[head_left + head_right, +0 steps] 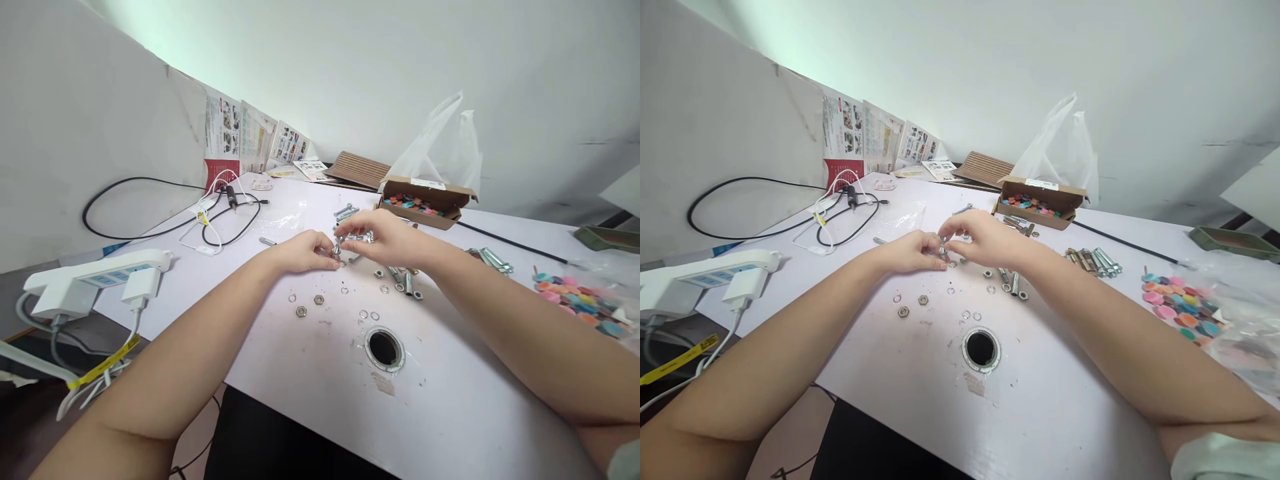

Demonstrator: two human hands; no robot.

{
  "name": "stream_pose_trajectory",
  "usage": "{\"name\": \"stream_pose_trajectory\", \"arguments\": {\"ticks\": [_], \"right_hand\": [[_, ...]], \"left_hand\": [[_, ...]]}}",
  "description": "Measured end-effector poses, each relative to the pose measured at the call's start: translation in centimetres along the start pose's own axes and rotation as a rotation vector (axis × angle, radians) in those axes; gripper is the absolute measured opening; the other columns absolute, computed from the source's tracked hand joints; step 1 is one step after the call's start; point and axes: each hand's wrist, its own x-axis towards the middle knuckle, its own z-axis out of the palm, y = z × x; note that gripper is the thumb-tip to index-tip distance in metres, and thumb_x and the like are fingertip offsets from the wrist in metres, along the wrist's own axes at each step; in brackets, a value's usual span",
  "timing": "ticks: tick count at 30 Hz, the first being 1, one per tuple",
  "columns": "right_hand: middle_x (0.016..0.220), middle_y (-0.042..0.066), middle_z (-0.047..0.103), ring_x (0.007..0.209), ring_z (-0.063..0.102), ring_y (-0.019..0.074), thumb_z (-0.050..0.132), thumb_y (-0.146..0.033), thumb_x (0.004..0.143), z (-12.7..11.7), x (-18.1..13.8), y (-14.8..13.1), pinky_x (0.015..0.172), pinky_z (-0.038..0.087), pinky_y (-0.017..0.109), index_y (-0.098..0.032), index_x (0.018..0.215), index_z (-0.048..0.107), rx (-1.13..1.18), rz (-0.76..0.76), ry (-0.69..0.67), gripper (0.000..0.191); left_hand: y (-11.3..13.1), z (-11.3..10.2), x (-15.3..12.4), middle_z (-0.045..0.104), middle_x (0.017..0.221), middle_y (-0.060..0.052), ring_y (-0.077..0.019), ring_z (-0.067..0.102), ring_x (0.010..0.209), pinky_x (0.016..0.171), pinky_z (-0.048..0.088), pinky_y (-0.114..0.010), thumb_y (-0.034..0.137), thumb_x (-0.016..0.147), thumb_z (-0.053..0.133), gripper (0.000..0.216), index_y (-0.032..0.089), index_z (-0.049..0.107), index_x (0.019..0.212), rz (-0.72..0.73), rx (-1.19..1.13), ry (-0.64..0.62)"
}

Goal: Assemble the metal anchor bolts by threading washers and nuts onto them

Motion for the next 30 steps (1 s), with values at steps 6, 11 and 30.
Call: {"name": "stream_pose_trajectory", "arguments": {"ticks": [6,11,30], "right_hand": [[0.093,0.003,0.074,0.084,0.065,0.0166,0.06,-0.02,0.085,1.0,0.1,-0.4,0.076,0.047,0.03,-0.02,0.101,0.074,0.028,-0.011,-0.071,0.022],[0.085,0.005,0.072,0.081,0.062,0.0194,0.069,-0.039,0.083,1.3,0.3,0.1,0.071,0.044,0.032,-0.017,0.084,0.07,-0.097,0.112,-0.029,0.022],[0.045,-0.001,0.045,0.045,0.038,0.0086,0.052,-0.047,0.094,1.9,-2.0,1.1,0.048,0.03,0.026,-0.016,0.057,0.06,0.243,0.089,0.082,0.049]], "left_hand": [[-0.2,-0.1,0.1,0.068,0.106,-0.007,-0.0181,0.063,0.091,0.082,0.047,-0.031,0.053,0.076,0.071,0.042,0.018,0.075,0.097,0.045,0.048,-0.003],[-0.1,-0.1,0.2,0.066,0.099,-0.005,-0.0151,0.059,0.082,0.072,0.045,-0.028,0.057,0.076,0.069,0.04,0.019,0.074,0.088,0.036,0.042,-0.028],[-0.1,-0.1,0.2,0.067,0.107,-0.008,-0.018,0.063,0.095,0.086,0.049,-0.031,0.048,0.078,0.071,0.036,0.016,0.075,0.095,0.088,0.018,-0.026]]}}
